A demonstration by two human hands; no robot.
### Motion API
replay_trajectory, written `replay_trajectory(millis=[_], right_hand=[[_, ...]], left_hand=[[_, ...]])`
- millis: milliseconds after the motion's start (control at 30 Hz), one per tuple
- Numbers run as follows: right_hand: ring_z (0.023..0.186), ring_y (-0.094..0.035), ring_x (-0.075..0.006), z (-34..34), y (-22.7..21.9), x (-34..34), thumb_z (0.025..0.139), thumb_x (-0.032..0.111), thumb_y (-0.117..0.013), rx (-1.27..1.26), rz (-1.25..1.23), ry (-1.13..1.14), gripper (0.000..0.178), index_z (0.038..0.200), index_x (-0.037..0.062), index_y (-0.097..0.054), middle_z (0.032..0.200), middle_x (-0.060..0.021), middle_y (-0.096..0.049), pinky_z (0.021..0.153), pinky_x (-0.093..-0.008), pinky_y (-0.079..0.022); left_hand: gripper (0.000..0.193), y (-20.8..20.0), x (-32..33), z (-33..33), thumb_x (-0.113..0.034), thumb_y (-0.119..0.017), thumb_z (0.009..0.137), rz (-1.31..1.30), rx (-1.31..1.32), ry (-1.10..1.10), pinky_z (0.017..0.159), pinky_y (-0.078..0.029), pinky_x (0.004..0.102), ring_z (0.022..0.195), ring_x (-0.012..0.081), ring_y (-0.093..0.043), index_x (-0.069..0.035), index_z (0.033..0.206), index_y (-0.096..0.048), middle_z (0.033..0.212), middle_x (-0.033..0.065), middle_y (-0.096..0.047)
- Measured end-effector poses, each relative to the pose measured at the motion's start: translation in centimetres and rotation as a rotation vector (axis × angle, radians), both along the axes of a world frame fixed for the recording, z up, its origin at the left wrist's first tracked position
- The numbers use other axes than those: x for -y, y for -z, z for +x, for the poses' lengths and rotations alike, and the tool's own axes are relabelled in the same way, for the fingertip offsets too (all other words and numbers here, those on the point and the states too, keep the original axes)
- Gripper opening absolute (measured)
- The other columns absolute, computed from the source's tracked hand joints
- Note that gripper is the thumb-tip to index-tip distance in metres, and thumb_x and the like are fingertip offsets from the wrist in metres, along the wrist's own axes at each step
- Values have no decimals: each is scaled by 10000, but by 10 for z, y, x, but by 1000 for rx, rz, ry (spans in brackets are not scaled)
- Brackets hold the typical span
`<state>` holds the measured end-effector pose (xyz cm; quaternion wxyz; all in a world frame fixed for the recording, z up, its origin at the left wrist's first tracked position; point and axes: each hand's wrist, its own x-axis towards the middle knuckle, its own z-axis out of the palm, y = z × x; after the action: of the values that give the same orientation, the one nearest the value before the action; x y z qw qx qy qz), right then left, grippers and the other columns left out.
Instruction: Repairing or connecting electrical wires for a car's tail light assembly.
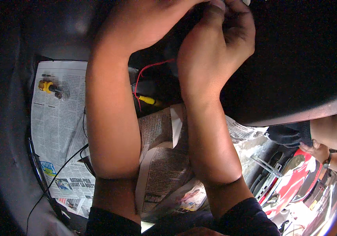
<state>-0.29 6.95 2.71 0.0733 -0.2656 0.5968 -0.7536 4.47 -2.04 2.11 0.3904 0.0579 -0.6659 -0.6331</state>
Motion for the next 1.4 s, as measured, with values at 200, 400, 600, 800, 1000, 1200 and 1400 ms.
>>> replay_trajectory(millis=[200, 400, 600, 800, 1000, 1200, 1400], right_hand=[[1015, -616, -167, 7, 7, 1, 1080, 63, -460, 22, -113, -50, 204, 1208, -60, -559, 1112, -125, -634, 902, -284, -516], [1032, -615, -176, 4, 9, 2, 1086, 72, -456, -16, -119, -42, 206, 1211, -62, -550, 1120, -127, -628, 919, -285, -510], [1050, -621, -183, 8, 10, 11, 1084, 63, -462, -12, -99, 44, 202, 1211, -66, -551, 1141, -136, -633, 924, -282, -512], [1020, -633, -182, 6, 2, 6, 1075, 58, -483, 72, -34, 12, 191, 1192, -65, -569, 1111, -136, -650, 908, -290, -525], [1000, -648, -179, 8, 7, 6, 1057, 33, -499, -7, -56, 67, 170, 1148, -63, -606, 1080, -132, -668, 898, -292, -535], [1001, -654, -180, 6, 6, 3, 1053, 27, -490, -26, -26, 39, 181, 1127, -67, -627, 1065, -137, -680, 894, -291, -534], [987, -656, -180, 12, 0, 11, 1063, 53, -476, -56, 40, 152, 220, 1155, -70, -634, 1060, -134, -685, 880, -290, -529]], left_hand=[[227, 3, 7, 1, -86, -640, 978, 22, 61, 6, 840, -587, 292, 938, 145, -692, 48, 1159, -672, 988, 86, -724], [218, 4, 7, -1, -75, -649, 972, -19, -8, 22, 861, -587, 294, 938, 152, -697, 44, 1152, -676, 995, 83, -729], [217, 9, 9, -2, -68, -654, 973, -57, -45, 21, 869, -588, 298, 947, 157, -704, 52, 1154, -672, 1002, 93, -734], [222, 13, 13, -3, -81, -657, 982, 9, -70, 63, 874, -586, 296, 954, 161, -707, 52, 1160, -674, 1008, 99, -736], [213, 11, 10, -4, -98, -651, 991, 4, -2, 20, 875, -586, 302, 953, 164, -709, 40, 1151, -687, 1005, 96, -740], [228, 7, 6, 1, -116, -655, 990, -23, 70, -7, 876, -586, 307, 962, 167, -707, 39, 1154, -690, 993, 95, -741], [223, -4, 1, 3, -119, -651, 981, -19, 92, -16, 886, -586, 323, 969, 180, -713, 26, 1142, -706, 1012, 101, -747]])
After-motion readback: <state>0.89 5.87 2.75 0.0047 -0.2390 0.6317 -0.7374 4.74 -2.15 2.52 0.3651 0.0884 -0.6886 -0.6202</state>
